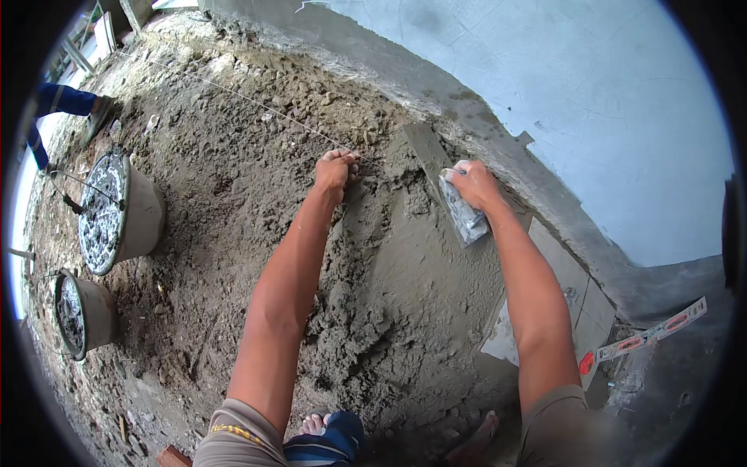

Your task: Installing floor tiles by spreading mortar and tapping them into place with a rubber mallet.

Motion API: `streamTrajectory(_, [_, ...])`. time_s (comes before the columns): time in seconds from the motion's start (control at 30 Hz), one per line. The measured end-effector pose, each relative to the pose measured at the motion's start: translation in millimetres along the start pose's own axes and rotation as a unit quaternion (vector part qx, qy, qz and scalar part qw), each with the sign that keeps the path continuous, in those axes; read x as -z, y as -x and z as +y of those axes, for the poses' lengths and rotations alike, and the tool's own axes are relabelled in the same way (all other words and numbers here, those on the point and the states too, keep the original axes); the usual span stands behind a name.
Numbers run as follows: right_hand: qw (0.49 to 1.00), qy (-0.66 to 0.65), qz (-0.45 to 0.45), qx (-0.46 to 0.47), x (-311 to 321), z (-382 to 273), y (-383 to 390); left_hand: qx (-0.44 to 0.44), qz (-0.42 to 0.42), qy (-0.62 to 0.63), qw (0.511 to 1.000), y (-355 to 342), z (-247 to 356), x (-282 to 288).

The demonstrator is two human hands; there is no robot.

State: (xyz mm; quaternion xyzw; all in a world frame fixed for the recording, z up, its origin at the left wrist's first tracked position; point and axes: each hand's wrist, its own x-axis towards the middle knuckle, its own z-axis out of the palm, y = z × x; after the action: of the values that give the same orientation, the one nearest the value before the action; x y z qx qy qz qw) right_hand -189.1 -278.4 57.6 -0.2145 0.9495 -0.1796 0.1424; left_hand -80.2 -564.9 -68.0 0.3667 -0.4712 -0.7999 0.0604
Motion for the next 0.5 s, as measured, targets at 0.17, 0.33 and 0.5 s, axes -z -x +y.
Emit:
streamTrajectory(0.17, [0.999, -0.007, -0.019, 0.028, -27.5, -2.2, 53.9, 0.007, -0.022, 0.044, 0.999, 9.4, 7.7, -3.2])
streamTrajectory(0.33, [0.996, 0.011, -0.064, 0.055, -27.5, -10.4, 110.4, -0.016, 0.063, 0.001, 0.998, 28.7, 17.0, -2.4])
streamTrajectory(0.5, [0.999, -0.015, 0.027, 0.015, -2.4, 4.4, 58.6, -0.064, 0.056, 0.075, 0.994, 97.8, 19.1, 32.3])
